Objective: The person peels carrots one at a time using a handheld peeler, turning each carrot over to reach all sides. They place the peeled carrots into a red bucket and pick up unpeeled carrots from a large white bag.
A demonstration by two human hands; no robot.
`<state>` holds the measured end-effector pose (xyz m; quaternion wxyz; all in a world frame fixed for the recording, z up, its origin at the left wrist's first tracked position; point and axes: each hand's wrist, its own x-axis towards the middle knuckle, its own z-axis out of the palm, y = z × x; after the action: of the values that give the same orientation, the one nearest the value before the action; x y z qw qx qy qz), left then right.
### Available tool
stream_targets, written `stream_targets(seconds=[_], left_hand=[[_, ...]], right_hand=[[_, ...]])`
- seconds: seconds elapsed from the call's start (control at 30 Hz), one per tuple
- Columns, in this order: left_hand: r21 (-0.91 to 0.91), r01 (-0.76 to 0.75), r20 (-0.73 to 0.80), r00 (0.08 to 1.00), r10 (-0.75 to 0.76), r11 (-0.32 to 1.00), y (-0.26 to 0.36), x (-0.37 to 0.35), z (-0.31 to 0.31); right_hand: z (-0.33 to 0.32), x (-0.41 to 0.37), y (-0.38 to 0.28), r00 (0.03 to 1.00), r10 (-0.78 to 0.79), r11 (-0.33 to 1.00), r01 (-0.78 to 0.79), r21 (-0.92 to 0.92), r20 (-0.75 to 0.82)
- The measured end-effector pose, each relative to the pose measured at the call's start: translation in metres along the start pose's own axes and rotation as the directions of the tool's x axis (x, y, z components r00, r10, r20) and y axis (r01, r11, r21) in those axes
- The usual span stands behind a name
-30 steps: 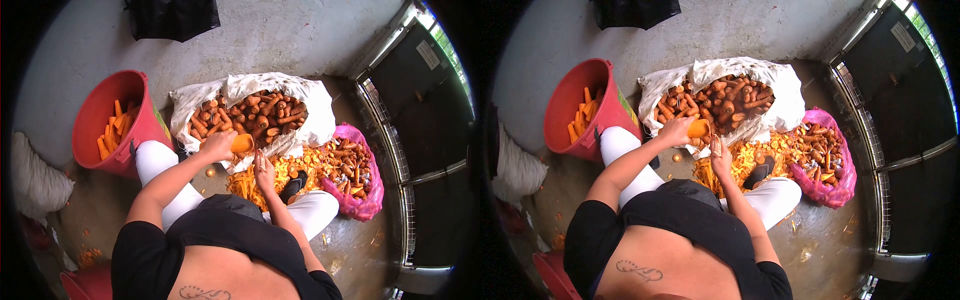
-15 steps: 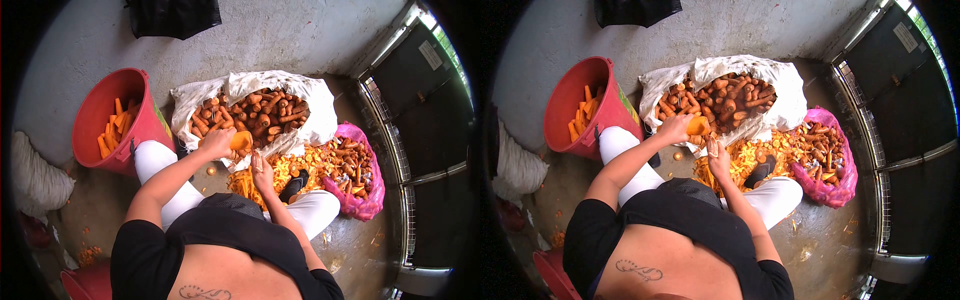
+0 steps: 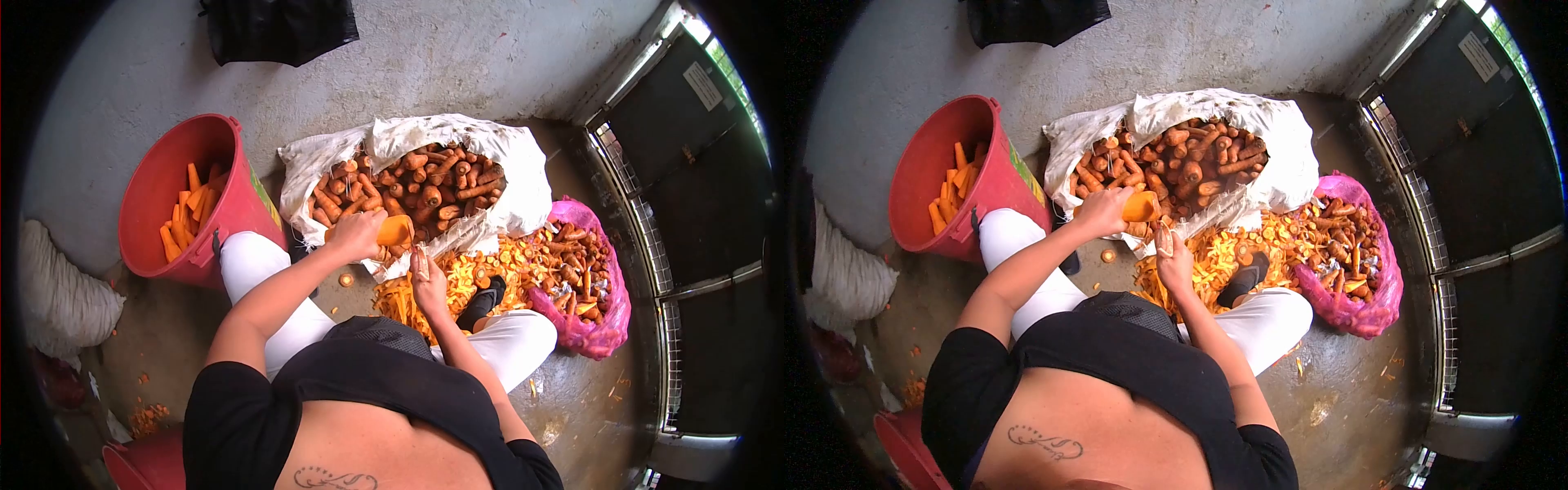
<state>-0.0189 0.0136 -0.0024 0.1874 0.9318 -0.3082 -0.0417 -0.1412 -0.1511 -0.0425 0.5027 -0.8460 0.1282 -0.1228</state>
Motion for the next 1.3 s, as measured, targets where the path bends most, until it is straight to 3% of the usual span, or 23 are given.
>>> stream_targets(seconds=[0.3, 0.4, 0.5, 0.63, 0.73, 0.77, 1.07, 1.3], left_hand=[[0.000, -0.025, -0.056, 0.998, 0.025, 1.000, 0.004, -0.003, -0.002], [0.022, -0.033, -0.046, 0.998, 0.034, 0.999, 0.007, -0.005, -0.011], [0.044, -0.054, -0.064, 0.996, 0.056, 0.998, 0.006, -0.004, -0.014], [0.070, -0.060, -0.099, 0.993, 0.067, 0.996, -0.003, 0.002, -0.003], [0.003, -0.027, -0.131, 0.991, 0.027, 1.000, -0.003, 0.000, 0.006], [-0.012, -0.018, -0.138, 0.990, 0.016, 1.000, -0.006, -0.002, 0.009], [0.003, -0.050, -0.247, 0.968, 0.049, 0.999, -0.031, -0.006, 0.016], [-0.031, -0.048, -0.186, 0.982, 0.041, 0.998, -0.037, -0.004, 0.020]], right_hand=[[0.002, 0.000, 0.003, 0.999, -0.029, 0.999, 0.030, 0.012, -0.025], [0.004, 0.003, 0.006, 0.989, -0.141, 0.989, 0.143, 0.036, -0.043], [-0.004, 0.004, -0.009, 0.997, 0.022, 0.999, -0.025, 0.035, 0.072], [0.003, 0.008, -0.005, 0.999, 0.028, 0.997, -0.031, 0.073, 0.039], [0.015, 0.015, 0.004, 0.930, -0.359, 0.926, 0.344, -0.154, -0.077], [0.012, 0.010, 0.005, 0.999, -0.045, 0.995, 0.047, -0.090, 0.023], [0.036, 0.014, 0.011, 1.000, -0.017, 0.997, 0.016, -0.076, -0.017], [0.036, 0.012, 0.002, 0.996, 0.091, 0.996, -0.091, -0.007, 0.019]])
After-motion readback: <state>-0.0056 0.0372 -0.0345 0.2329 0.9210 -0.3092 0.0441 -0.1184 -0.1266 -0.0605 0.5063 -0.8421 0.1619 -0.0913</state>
